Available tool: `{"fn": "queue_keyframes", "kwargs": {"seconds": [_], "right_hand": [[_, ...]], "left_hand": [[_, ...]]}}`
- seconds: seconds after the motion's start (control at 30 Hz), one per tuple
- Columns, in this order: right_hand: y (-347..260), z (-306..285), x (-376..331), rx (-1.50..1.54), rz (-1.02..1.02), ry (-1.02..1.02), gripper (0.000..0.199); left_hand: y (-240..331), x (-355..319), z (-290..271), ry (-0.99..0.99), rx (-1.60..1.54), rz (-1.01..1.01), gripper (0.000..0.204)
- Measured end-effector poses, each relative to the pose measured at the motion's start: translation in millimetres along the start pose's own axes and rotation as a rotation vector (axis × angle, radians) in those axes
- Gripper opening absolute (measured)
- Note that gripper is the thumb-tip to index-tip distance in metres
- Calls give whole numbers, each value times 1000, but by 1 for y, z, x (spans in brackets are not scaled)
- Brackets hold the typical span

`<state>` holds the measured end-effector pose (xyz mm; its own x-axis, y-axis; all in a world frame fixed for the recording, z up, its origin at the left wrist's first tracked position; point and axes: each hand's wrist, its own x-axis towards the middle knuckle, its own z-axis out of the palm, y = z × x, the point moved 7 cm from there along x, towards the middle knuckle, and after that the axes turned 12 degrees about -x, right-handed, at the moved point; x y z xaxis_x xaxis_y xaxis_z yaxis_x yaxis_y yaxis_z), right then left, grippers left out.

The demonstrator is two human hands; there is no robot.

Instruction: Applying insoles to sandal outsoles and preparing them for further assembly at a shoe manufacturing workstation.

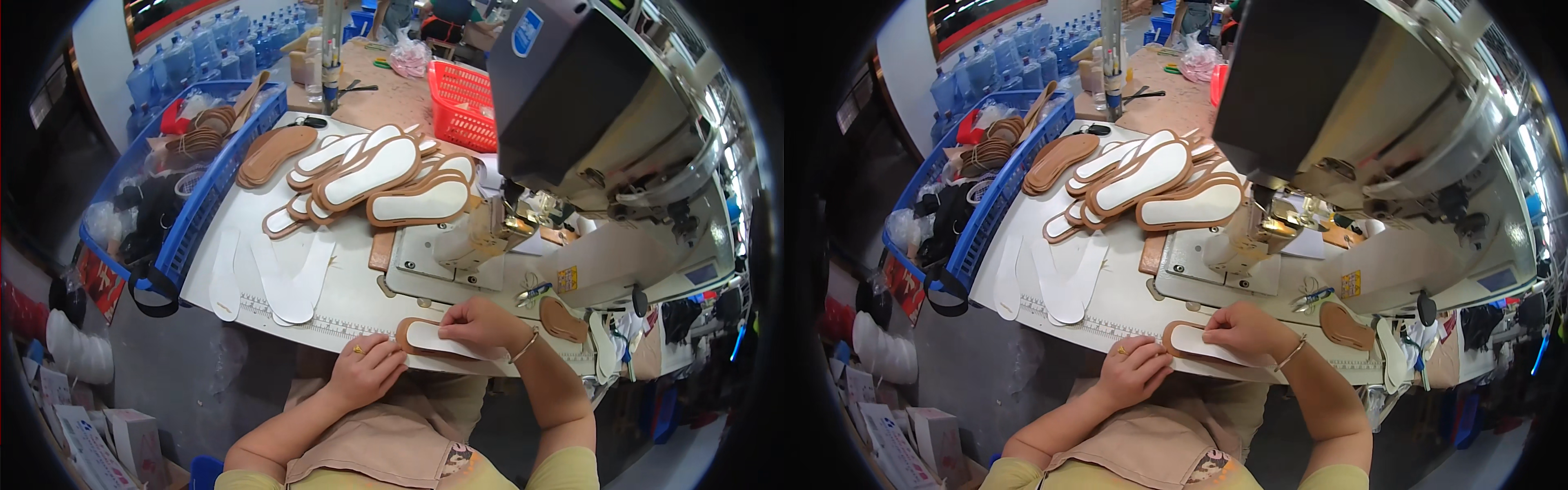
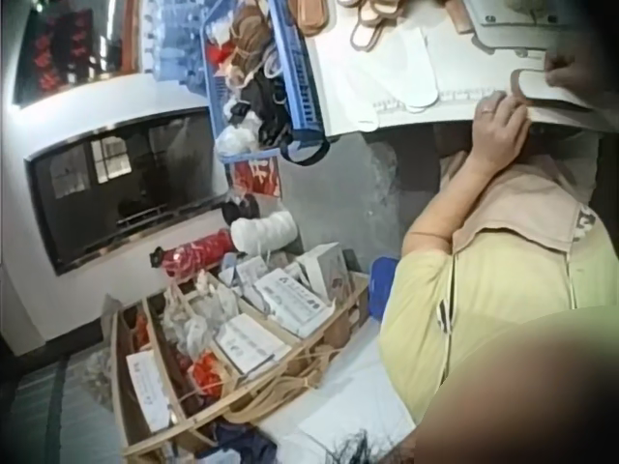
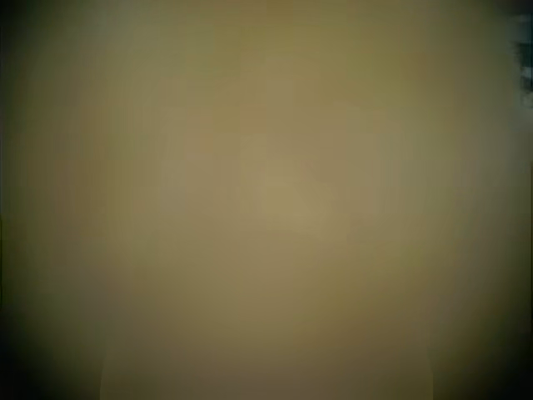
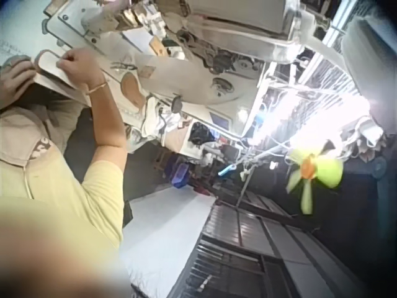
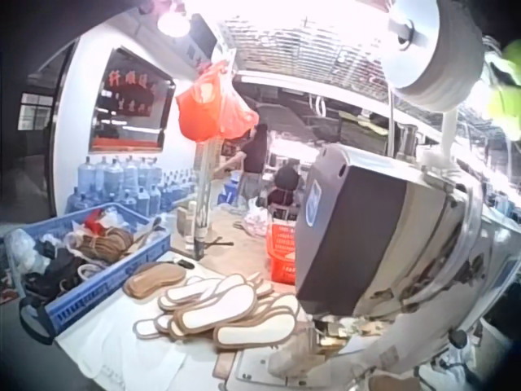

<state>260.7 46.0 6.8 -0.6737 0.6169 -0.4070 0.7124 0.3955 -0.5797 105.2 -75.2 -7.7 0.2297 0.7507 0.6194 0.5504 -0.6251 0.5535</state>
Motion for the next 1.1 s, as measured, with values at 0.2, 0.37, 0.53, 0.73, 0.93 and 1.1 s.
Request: {"fn": "queue_keyframes", "kwargs": {"seconds": [0.2, 0.37, 0.53, 0.73, 0.93, 1.1], "right_hand": [[6, 7, 12, 29, 56, -50, 26], [6, 8, 14, 16, 68, -67, 25], [4, 9, 14, 35, 76, -74, 25], [2, 9, 15, 19, 85, -63, 26], [4, 9, 15, -3, 89, -52, 26], [15, -9, 9, -190, 86, -111, 34]], "left_hand": [[0, -1, -1, -1, 15, 16, 21], [-2, -3, 1, 25, 22, 21, 23], [-2, -2, 0, 27, 33, 21, 28], [-2, -2, 0, 7, 46, 14, 34], [6, 4, 8, -149, 128, -36, 56], [8, 5, 16, -256, 254, -40, 67]]}}
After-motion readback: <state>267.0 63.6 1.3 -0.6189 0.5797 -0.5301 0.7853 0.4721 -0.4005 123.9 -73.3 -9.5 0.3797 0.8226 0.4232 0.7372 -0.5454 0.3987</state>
